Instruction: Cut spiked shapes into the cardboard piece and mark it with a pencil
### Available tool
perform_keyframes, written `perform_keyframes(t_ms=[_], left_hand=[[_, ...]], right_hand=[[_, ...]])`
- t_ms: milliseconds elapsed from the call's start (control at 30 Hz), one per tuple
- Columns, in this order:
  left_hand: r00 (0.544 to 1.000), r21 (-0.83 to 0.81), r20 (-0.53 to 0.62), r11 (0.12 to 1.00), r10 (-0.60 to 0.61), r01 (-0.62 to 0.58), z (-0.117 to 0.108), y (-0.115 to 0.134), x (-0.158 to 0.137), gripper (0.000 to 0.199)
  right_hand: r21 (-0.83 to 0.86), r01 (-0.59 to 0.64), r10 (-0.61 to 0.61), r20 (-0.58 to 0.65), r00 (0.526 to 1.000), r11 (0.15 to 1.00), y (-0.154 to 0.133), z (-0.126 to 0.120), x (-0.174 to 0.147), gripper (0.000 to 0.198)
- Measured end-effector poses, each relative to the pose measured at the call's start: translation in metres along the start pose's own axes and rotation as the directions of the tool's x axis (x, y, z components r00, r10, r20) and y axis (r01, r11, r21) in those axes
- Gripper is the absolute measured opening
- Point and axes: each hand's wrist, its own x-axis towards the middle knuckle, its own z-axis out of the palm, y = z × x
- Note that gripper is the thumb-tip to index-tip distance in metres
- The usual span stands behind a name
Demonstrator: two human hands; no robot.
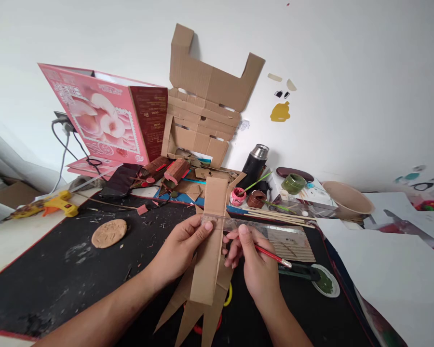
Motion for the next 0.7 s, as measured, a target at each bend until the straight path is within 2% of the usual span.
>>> perform_keyframes(t_ms=[700], left_hand=[[0.999,0.051,-0.044,0.999,-0.002,0.004,0.0015,0.0048,-0.0014,0.037]], right_hand=[[0.015,-0.033,0.033,0.010,0.999,0.999,0.0020,0.0000,0.0011,0.060]])
